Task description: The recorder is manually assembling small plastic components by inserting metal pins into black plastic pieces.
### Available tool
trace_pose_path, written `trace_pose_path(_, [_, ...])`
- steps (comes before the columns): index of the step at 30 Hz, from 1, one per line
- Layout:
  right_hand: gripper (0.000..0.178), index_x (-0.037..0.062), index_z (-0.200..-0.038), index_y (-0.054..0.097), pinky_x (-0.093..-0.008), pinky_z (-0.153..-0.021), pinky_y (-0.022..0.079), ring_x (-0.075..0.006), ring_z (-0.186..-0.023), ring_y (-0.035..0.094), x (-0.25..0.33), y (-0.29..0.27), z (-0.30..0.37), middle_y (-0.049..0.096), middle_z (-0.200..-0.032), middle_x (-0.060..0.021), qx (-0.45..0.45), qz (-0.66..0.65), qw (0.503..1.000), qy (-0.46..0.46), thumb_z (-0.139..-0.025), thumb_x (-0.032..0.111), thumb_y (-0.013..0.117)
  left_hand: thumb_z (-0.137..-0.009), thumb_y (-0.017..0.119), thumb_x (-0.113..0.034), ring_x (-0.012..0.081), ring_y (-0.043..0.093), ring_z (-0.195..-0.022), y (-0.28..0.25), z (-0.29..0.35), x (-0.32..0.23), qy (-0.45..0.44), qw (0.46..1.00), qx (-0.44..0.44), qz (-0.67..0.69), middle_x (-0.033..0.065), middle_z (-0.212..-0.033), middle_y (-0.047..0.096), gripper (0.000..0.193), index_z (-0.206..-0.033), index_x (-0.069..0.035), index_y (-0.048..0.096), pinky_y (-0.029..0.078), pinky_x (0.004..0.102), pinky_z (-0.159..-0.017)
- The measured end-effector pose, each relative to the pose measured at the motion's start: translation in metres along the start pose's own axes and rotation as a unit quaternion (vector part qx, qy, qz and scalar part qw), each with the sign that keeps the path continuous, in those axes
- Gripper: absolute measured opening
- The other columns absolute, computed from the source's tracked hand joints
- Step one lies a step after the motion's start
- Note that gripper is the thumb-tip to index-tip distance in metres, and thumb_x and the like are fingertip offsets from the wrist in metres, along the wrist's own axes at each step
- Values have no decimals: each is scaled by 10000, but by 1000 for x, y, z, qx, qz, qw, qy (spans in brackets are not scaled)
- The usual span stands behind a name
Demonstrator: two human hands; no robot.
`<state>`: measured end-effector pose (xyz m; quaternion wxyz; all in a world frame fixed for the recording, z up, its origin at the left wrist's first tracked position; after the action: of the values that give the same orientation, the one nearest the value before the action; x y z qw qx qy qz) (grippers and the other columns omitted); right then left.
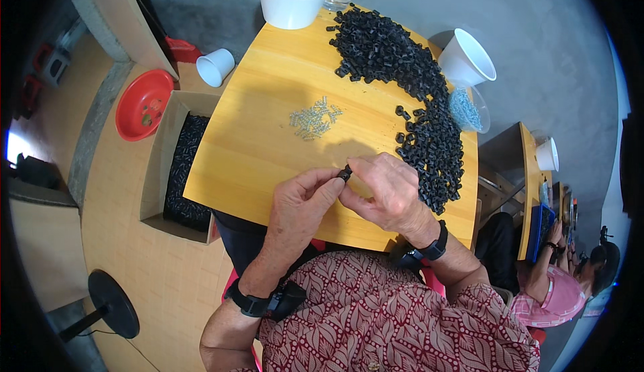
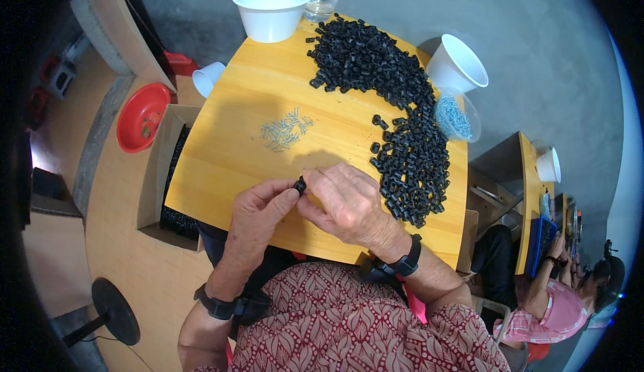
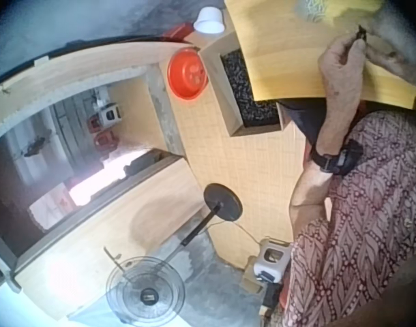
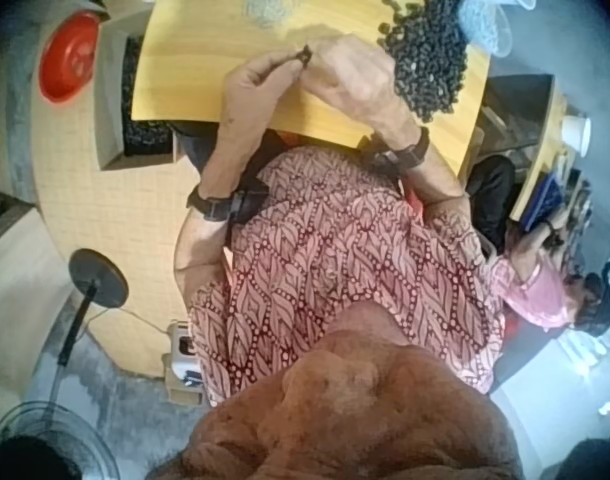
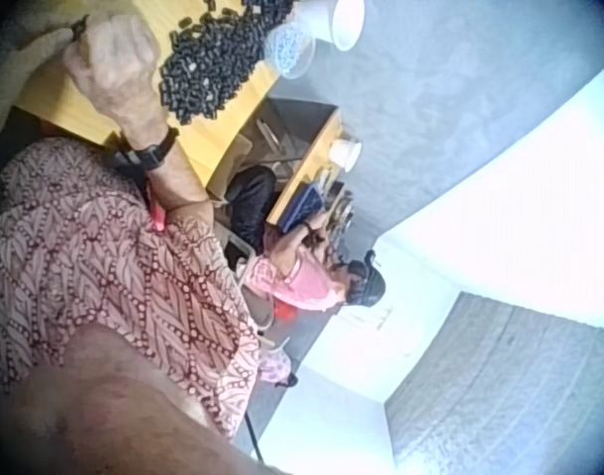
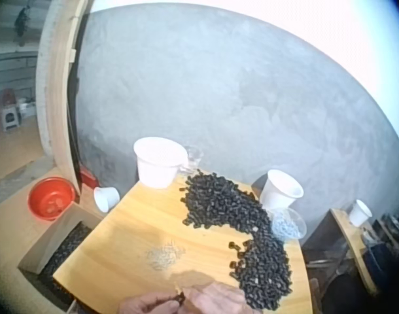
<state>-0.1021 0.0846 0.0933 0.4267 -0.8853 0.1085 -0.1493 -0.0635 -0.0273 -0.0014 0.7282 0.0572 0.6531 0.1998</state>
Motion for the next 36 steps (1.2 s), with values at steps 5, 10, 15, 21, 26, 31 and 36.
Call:
trace_pose_path(5, [391, -37, -989, 639, -338, -585, 527, -253, -660, 639, 4, 2, 1, 631, -780, -96, 3, -2, 1000, -7, -657, 69, 817, -954, 663, -99, 54, 615, -865, 0, 1, 0, -7, 1000, 0, 12, 9, -950, 704, 214, -1111, 42, 696, 499, 205, -779])
trace_pose_path(10, [386, -38, -989, 636, -333, -568, 519, -246, -633, 633, 5, 5, 2, 617, -750, -92, 1, -5, 1000, -17, -663, 67, 813, -950, 656, -76, 52, 615, -857, -1, 2, 1, 14, 1000, -20, 7, 9, -940, 706, 193, -1093, 43, 703, 500, 204, -766])
trace_pose_path(15, [375, -33, -984, 630, -328, -553, 511, -231, -625, 634, 3, 8, 4, 609, -735, -81, 3, -7, 1000, -4, -672, 65, 812, -949, 647, -62, 51, 615, -850, -1, 2, 2, 0, 1000, -28, 13, 13, -927, 707, 187, -1091, 46, 703, 501, 206, -763])
trace_pose_path(21, [374, -21, -976, 629, -332, -549, 507, -230, -620, 624, 2, 6, 3, 598, -737, -79, -4, -2, 1000, -1, -663, 68, 813, -947, 654, -64, 59, 622, -854, -2, 0, 0, -18, 1000, -19, -11, 24, -937, 711, 186, -1087, 49, 703, 506, 209, -773])
trace_pose_path(26, [394, -12, -981, 631, -348, -563, 507, -243, -648, 623, 4, 9, 0, 601, -771, -88, 8, -6, 1000, -21, -646, 82, 817, -935, 683, -74, 69, 634, -862, -2, -3, -7, -2, 999, -26, 31, 31, -954, 715, 189, -1085, 39, 705, 517, 217, -784])
trace_pose_path(31, [400, -5, -989, 632, -360, -591, 514, -260, -676, 626, 4, 13, -3, 602, -793, -92, 8, -18, 1000, -12, -656, 111, 822, -932, 689, -74, 68, 634, -859, -8, -2, -5, 8, 999, -34, 15, 26, -950, 715, 186, -1084, 31, 706, 515, 215, -782])
trace_pose_path(36, [397, 3, -990, 631, -367, -611, 518, -268, -681, 626, 0, 12, -3, 595, -795, -97, 10, -33, 999, -23, -671, 134, 828, -932, 688, -79, 56, 627, -845, -5, -1, -4, 14, 999, -34, 36, 21, -932, 712, 188, -1083, 32, 706, 507, 211, -768])
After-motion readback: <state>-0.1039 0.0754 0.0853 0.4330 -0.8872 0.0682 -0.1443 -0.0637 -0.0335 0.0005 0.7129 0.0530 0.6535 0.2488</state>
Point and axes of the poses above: each hand's wrist, its own z-axis away from the middle knuckle, its own y-axis out of the palm, x = y × z, the point moved 8 cm from there along -z, towards the middle knuckle
